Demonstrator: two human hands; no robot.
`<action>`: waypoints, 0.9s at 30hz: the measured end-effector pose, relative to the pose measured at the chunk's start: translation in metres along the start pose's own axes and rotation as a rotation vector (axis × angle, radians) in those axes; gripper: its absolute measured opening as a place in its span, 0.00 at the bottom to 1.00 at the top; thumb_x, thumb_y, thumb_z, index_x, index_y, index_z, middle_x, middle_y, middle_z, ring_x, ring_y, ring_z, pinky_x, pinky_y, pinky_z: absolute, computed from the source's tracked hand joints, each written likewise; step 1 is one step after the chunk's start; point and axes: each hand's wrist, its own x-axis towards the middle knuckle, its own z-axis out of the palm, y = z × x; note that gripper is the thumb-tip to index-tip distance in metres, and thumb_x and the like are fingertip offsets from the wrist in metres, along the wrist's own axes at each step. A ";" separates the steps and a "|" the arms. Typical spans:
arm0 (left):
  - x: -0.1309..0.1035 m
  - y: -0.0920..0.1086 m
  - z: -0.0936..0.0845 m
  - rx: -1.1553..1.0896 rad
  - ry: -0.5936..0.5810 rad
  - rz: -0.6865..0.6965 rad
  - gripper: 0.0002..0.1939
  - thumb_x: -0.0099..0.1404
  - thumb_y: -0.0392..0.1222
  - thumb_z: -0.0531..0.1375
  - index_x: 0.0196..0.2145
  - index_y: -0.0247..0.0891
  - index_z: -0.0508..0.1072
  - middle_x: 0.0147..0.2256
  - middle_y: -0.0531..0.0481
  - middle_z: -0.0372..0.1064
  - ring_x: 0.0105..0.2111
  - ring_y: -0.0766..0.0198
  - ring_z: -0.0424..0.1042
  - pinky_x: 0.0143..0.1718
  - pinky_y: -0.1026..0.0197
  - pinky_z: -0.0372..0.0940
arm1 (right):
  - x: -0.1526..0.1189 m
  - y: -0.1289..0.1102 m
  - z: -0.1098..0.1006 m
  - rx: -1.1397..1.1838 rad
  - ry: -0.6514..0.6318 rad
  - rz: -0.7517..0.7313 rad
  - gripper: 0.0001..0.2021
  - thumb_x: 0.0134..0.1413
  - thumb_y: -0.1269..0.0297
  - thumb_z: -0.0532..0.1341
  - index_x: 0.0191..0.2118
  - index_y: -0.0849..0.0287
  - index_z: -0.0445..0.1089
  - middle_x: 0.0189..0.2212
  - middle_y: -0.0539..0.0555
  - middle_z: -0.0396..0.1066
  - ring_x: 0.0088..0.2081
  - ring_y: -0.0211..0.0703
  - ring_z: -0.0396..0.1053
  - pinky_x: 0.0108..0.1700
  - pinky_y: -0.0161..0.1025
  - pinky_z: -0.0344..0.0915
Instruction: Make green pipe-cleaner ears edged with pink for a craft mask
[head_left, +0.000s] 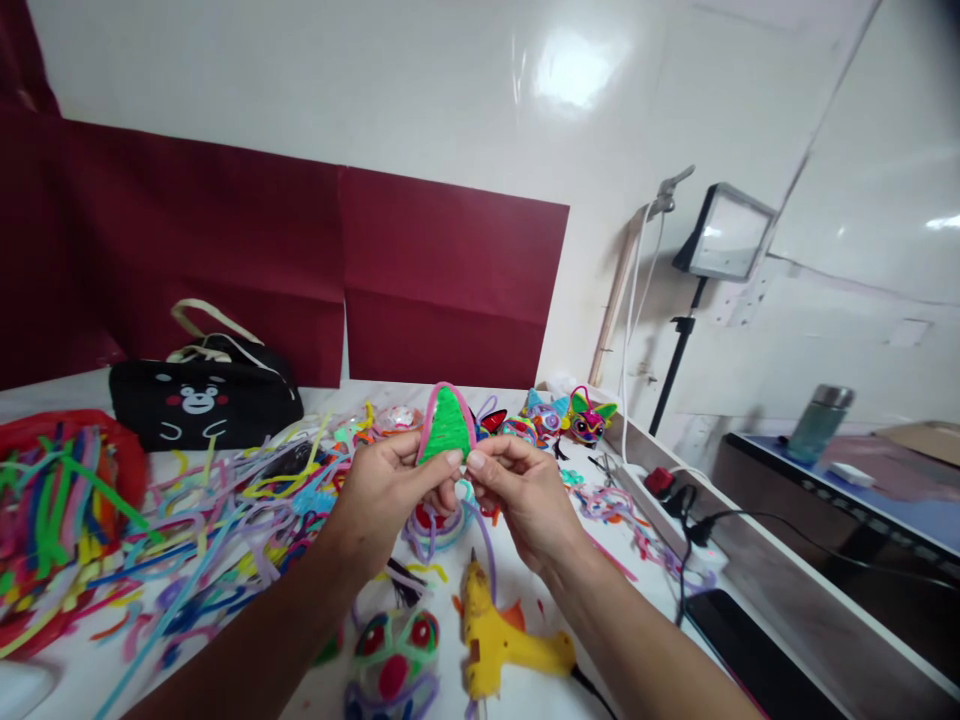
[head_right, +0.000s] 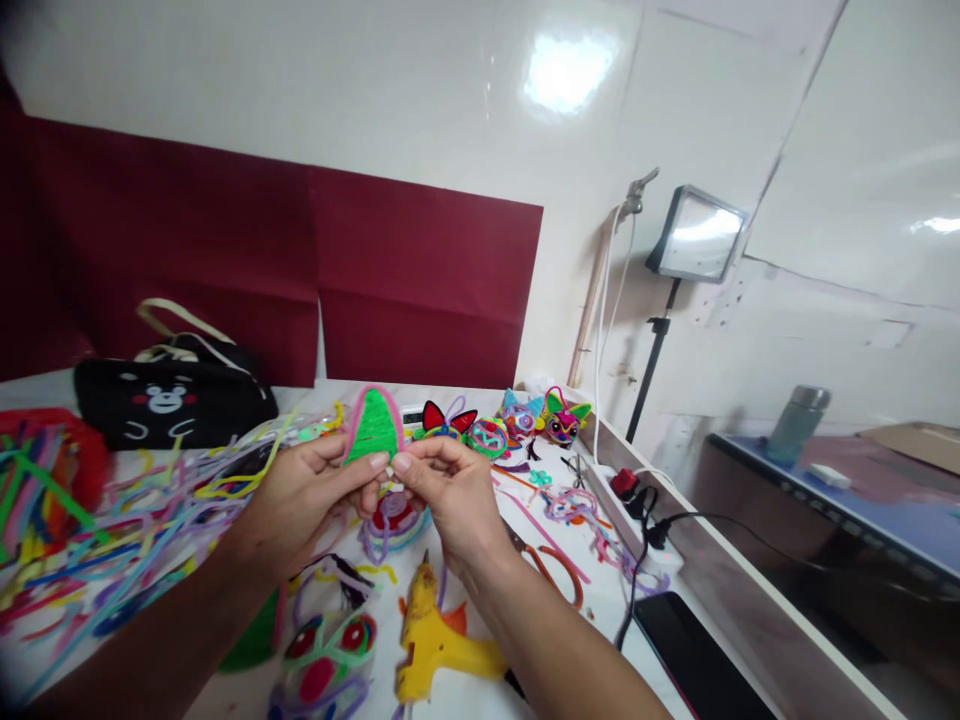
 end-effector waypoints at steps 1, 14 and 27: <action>0.000 0.000 0.000 0.000 -0.001 -0.001 0.09 0.55 0.43 0.65 0.24 0.35 0.71 0.17 0.53 0.69 0.19 0.68 0.66 0.24 0.65 0.63 | 0.000 0.000 0.000 0.002 -0.008 0.007 0.13 0.36 0.59 0.73 0.26 0.61 0.73 0.16 0.45 0.68 0.17 0.29 0.59 0.19 0.30 0.52; 0.001 -0.006 -0.002 0.011 -0.005 -0.028 0.09 0.57 0.44 0.64 0.26 0.36 0.71 0.17 0.53 0.68 0.19 0.68 0.67 0.24 0.64 0.63 | 0.000 -0.002 0.000 0.002 -0.054 0.024 0.13 0.37 0.59 0.72 0.26 0.62 0.71 0.16 0.46 0.70 0.14 0.28 0.59 0.16 0.28 0.52; 0.007 0.002 -0.003 0.033 0.132 0.113 0.14 0.59 0.51 0.61 0.26 0.37 0.70 0.22 0.55 0.66 0.22 0.67 0.67 0.24 0.66 0.64 | 0.000 0.004 0.001 -0.043 -0.038 0.037 0.12 0.40 0.60 0.71 0.26 0.62 0.71 0.15 0.46 0.67 0.15 0.28 0.60 0.17 0.27 0.53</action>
